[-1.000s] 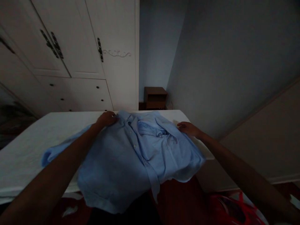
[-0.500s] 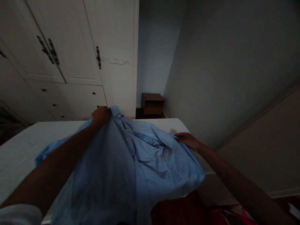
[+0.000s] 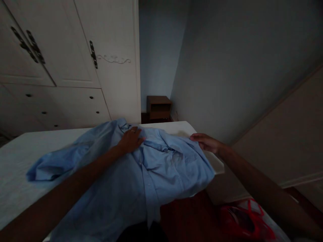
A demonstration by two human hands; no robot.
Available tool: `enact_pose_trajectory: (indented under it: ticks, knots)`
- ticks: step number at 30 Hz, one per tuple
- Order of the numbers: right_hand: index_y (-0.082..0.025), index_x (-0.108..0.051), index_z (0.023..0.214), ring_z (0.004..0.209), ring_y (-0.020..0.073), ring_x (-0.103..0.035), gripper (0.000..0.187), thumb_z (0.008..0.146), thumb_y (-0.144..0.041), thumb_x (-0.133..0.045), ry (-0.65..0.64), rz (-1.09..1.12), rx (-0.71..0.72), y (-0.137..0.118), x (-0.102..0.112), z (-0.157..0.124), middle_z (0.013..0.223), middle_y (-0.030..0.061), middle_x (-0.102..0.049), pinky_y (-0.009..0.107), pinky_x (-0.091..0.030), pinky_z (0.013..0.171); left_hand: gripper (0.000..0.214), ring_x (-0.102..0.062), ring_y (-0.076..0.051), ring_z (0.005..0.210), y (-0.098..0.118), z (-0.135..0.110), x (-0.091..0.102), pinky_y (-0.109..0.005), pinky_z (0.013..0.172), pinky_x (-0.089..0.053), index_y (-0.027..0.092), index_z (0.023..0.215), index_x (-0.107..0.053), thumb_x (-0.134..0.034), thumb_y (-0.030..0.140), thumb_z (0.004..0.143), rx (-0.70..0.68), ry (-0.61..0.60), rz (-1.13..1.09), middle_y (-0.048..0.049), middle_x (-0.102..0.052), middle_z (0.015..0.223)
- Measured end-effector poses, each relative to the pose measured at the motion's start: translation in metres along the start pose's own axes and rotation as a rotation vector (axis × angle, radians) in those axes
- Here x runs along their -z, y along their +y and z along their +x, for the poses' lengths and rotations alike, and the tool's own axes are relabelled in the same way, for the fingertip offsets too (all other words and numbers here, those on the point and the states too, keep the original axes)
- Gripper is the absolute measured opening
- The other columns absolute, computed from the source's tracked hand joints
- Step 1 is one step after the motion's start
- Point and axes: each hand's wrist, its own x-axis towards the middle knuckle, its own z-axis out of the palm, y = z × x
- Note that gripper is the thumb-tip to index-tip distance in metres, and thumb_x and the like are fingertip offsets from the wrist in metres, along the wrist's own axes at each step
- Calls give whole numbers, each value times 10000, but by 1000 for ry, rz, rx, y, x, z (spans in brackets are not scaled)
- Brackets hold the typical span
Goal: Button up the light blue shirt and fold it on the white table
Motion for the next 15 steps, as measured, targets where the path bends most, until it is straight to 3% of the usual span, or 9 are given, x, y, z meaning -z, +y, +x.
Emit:
enact_pose_trajectory:
  ticks: [3, 7, 9, 12, 13, 15]
  knots:
    - [-186, -567, 794, 621, 145, -579, 409, 677, -565, -670, 87, -45, 6, -11, 6, -10, 712, 22, -632, 256, -462, 582, 545, -365, -316, 1373, 10, -11, -17, -460, 1107, -309, 132, 1363, -482, -393, 464, 941, -56, -7, -10, -212, -433, 1443]
    - [-190, -564, 761, 567, 142, -537, 291, 790, -479, -592, 274, -442, 88, -39, 10, -29, 619, 12, -584, 246, -391, 547, 560, -325, -304, 1402, 7, -13, -34, -474, 1116, -287, 155, 1418, -423, -365, 457, 951, -29, -46, -21, -186, -412, 1475]
    - [-193, -578, 797, 566, 148, -547, 229, 833, -418, -571, 372, -576, 146, -59, -1, -44, 623, 19, -596, 251, -386, 562, 570, -306, -303, 1413, 5, -11, -37, -483, 1117, -281, 151, 1426, -412, -344, 463, 955, -32, -45, -34, -186, -395, 1488]
    - [-207, -584, 923, 590, 158, -582, 229, 907, -418, -497, 497, -537, 315, -88, -47, -74, 670, 18, -622, 260, -410, 592, 551, -303, -294, 1417, 5, -8, -39, -493, 1130, -259, 157, 1415, -423, -356, 443, 948, -14, -13, -147, -182, -404, 1484]
    - [-215, -587, 958, 612, 160, -597, 234, 926, -416, -472, 454, -516, 397, -94, -70, -84, 697, 17, -633, 265, -427, 612, 546, -322, -290, 1409, 4, -7, -38, -486, 1137, -253, 151, 1409, -427, -374, 426, 941, 15, 8, -238, -184, -415, 1476]
    - [-240, -596, 1041, 683, 166, -634, 218, 935, -371, -457, 227, -507, 536, -98, -122, -104, 810, 23, -676, 282, -471, 662, 552, -380, -280, 1378, 2, -5, -37, -455, 1143, -264, 118, 1403, -423, -396, 392, 925, 108, 64, -452, -196, -439, 1456]
